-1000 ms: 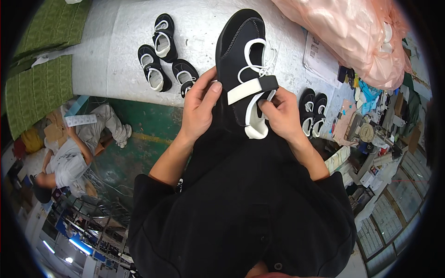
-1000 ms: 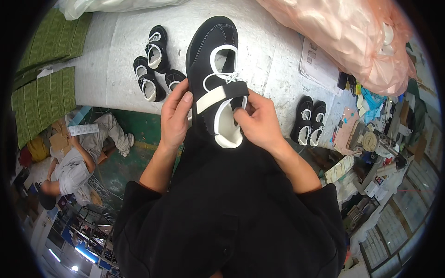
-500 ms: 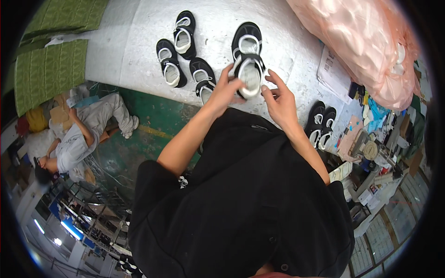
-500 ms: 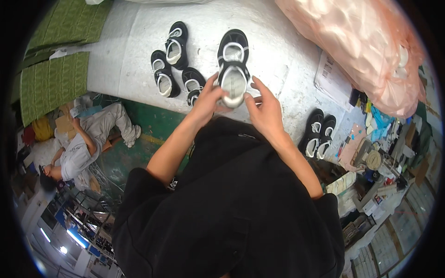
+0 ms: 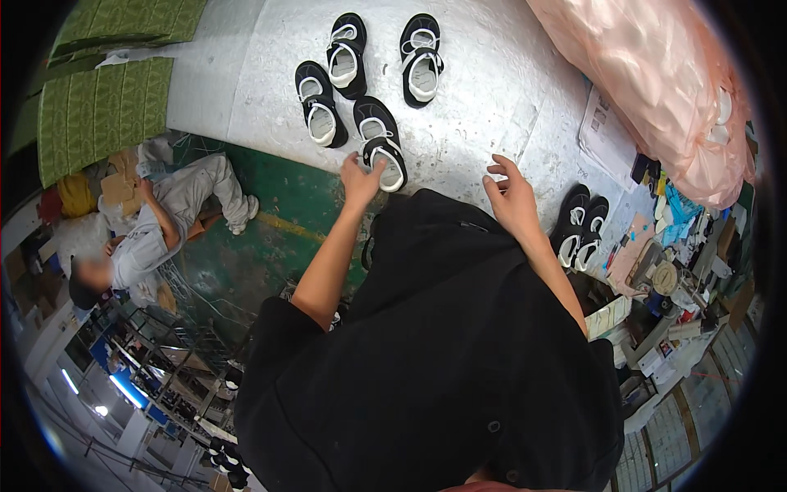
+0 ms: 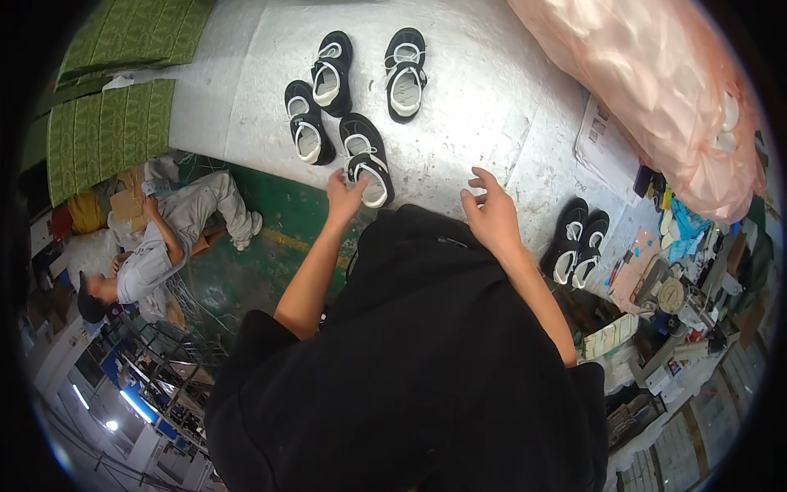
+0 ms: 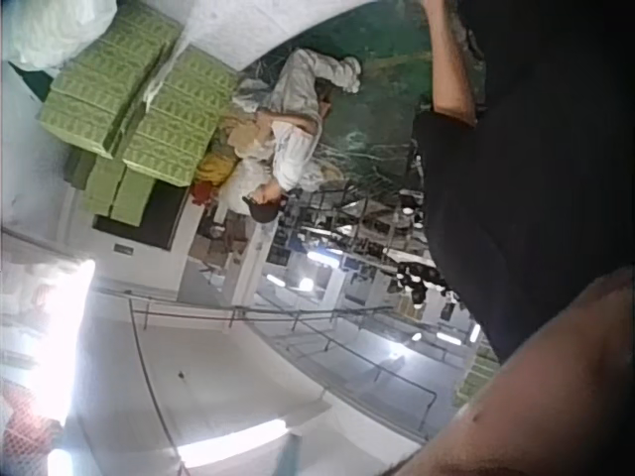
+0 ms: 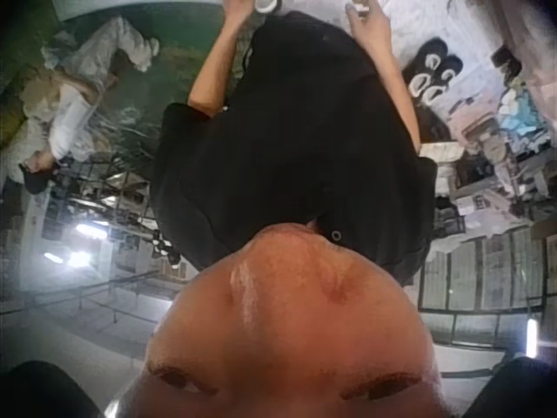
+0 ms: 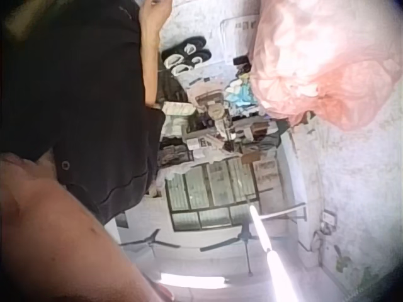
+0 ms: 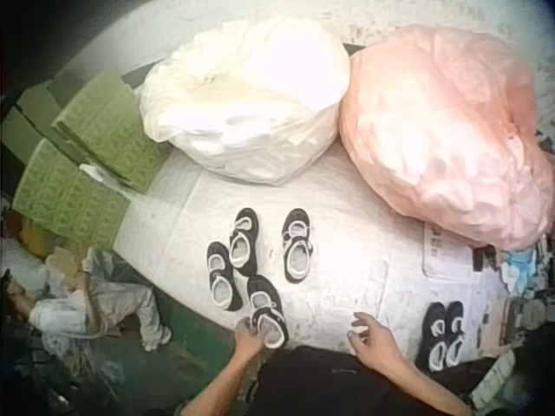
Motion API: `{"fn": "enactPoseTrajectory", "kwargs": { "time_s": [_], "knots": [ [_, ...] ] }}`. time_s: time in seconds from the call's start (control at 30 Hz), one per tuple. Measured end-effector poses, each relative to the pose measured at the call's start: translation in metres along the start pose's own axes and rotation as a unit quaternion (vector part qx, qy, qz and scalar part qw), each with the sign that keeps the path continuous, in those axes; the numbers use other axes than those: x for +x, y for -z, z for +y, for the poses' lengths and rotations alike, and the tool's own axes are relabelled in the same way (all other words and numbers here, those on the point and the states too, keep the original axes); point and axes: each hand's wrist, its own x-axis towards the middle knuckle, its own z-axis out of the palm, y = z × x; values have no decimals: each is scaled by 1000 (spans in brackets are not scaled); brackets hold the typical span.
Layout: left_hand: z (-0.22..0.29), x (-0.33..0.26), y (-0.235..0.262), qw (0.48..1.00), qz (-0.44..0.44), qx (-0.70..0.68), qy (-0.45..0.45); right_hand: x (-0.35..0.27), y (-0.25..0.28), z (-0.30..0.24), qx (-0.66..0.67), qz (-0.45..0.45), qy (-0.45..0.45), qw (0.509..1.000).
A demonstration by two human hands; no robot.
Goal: Inspecting and organizing manufactured shoes on a table and rack.
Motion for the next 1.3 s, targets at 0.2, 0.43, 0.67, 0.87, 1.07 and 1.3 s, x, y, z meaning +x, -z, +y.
{"fn": "enactPoseTrajectory", "kwargs": {
  "time_s": [0.2, 0.43, 0.67, 0.87, 1.07, 1.3],
  "knots": [
    [0, 12, 15, 975, -209, -15, 76, 3, -13, -10, -16, -84, 62, 994],
    [104, -43, 86, 872, -363, -295, 146, 3, 0, -41, 140, -146, 27, 979],
    [167, -69, 116, 849, -428, -308, 21, -21, 29, -88, 354, -149, 68, 921],
    [194, -77, 124, 842, -448, -298, -19, -35, 39, -86, 388, -133, 94, 907],
    [217, -79, 125, 866, -462, -188, -23, -37, 42, -72, 410, -118, 81, 901],
    [225, -80, 118, 873, -452, -177, -42, -36, 39, -63, 448, -98, 50, 887]
  ]
}}
